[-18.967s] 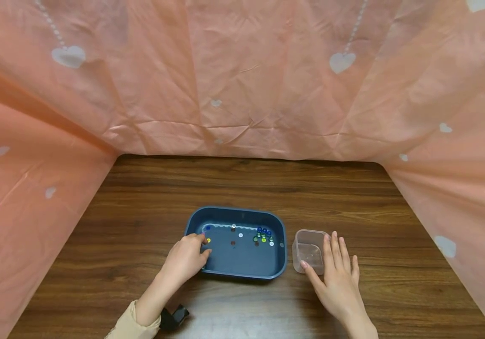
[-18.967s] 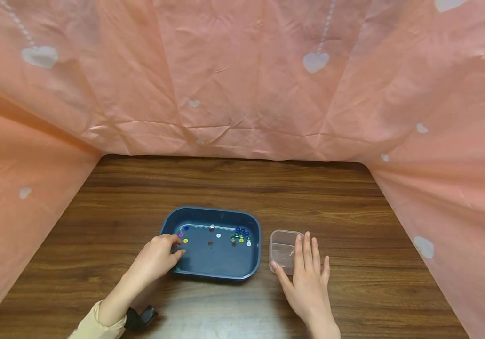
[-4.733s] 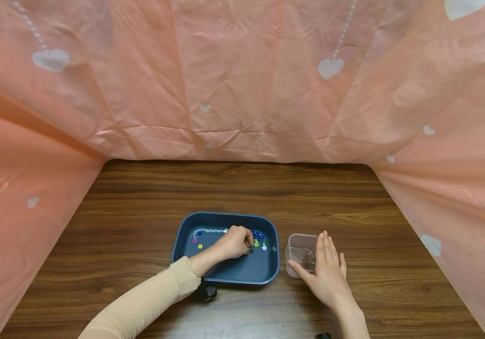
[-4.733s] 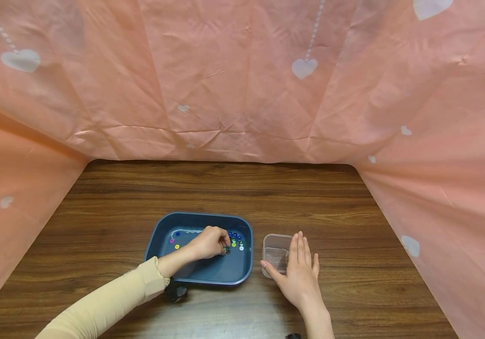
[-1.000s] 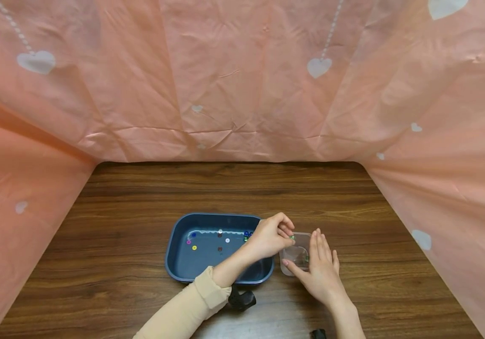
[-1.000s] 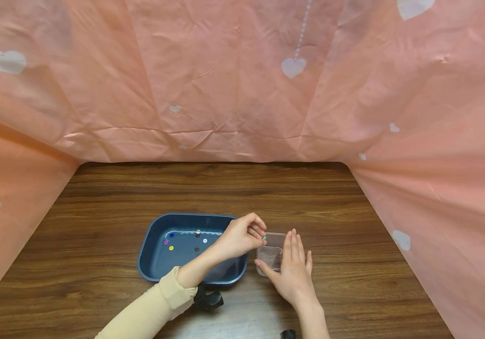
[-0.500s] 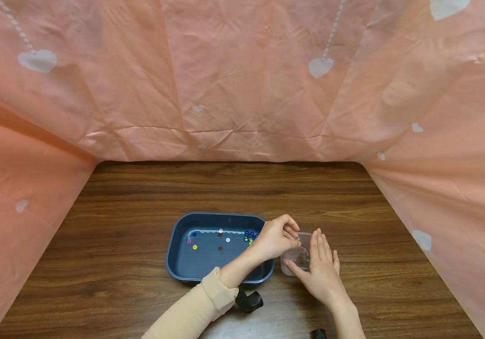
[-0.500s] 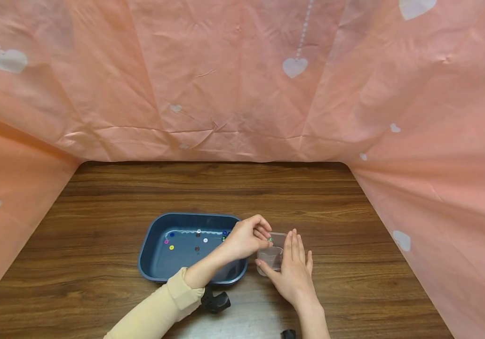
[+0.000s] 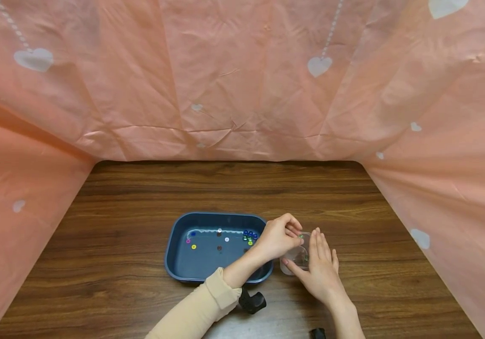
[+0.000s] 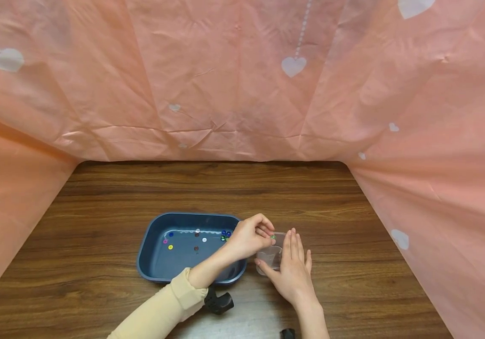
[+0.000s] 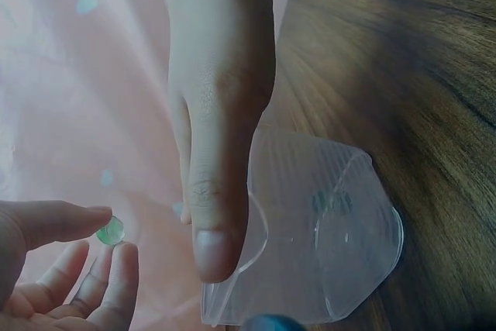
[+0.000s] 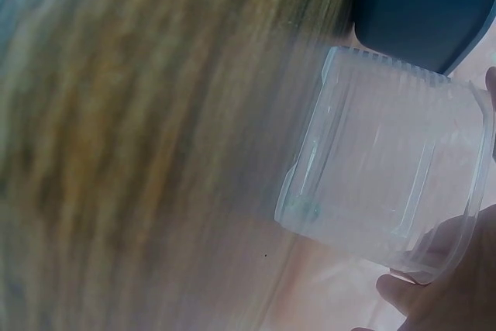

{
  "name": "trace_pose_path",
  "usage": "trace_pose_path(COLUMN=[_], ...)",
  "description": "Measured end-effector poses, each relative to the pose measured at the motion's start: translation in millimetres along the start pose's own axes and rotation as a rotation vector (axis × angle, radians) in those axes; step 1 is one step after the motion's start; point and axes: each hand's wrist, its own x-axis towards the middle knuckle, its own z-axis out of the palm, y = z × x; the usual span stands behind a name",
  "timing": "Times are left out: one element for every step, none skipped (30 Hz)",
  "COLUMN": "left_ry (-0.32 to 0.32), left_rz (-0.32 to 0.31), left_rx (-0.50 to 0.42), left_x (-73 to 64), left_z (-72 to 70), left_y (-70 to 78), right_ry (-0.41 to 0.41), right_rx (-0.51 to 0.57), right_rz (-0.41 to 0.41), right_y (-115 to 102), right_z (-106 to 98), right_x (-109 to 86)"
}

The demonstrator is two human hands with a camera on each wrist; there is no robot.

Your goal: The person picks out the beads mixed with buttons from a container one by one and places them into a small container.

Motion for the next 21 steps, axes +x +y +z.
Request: trace_pose_path(left_ry=[0.01,0.018,0.027,0.033,0.036,0.036,0.036,0.033,0.032,0.031,0.03,0.031,0.031,0.032,0.035,0.038,0.042,0.046,0.048,0.052,0.055], left_rz=[0.005,0.007,0.008,0.01,0.011,0.006,0.004,0.006,0.01,0.014,0.018,0.022,0.025,0.026,0.026,0.026,0.027,0.025,0.022,0.021,0.019], left_rx=[-0.002,-0.007,-0.013,-0.02,-0.03,-0.04,-0.048,-0.056,-0.063,-0.067,-0.068,-0.068,-0.071,-0.074,-0.071,-0.068,-0.063,-0.06,-0.057,-0.057,-0.055], left_x=[0.3,0.6,0.8,0.9,0.8,0.4,-0.1,-0.4,-0.9,-1.3,-1.6,-1.8,-1.9,-2.0,-2.1,-2.2,-2.1,-2.1,-2.2,-2.1,-2.1], left_z=[-0.2,-0.5,-0.7,-1.1,-1.6,-2.2,-2.9,-3.3,-3.9,-4.4,-4.8,-5.3,-5.8,-6.1,-6.7,-7.3,-7.8,-8.7,-9.5,-10.2,-10.9], left_y=[0.1,0.3,0.3,0.4,0.7,0.9,1.2,1.2,1.1,1.0,0.8,0.3,-0.1,-0.7,-0.9,-1.6,-2.4,-2.6,-2.7,-2.9,-3.0], right_ry=[0.002,0.0,-0.002,0.003,0.005,0.009,0.01,0.011,0.012,0.012,0.007,0.005,0.003,0.001,0.0,0.001,0.001,0.003,0.002,0.005,0.01], right_rx=[-0.004,-0.006,-0.007,-0.012,-0.013,-0.015,-0.012,-0.009,-0.005,-0.001,0.003,0.006,0.009,0.013,0.015,0.011,0.008,0.007,0.007,0.007,0.0], right_rz=[-0.001,-0.001,0.0,-0.003,-0.005,-0.009,-0.01,-0.011,-0.012,-0.012,-0.009,-0.007,-0.005,-0.004,-0.003,-0.005,-0.006,-0.009,-0.01,-0.013,-0.017], right_y=[0,0,0,0,0,0,0,0,0,-1,-1,-1,-1,-1,-1,-1,-1,-1,-1,-1,-1], right_z=[0,0,0,0,0,0,0,0,0,0,0,0,0,0,0,0,0,0,0,0,0], right_x=[0.1,0.2,0.3,0.1,0.1,0.0,0.1,0.1,0.1,0.1,0.4,0.5,0.5,0.5,0.4,0.5,0.5,0.4,0.3,0.3,0.3])
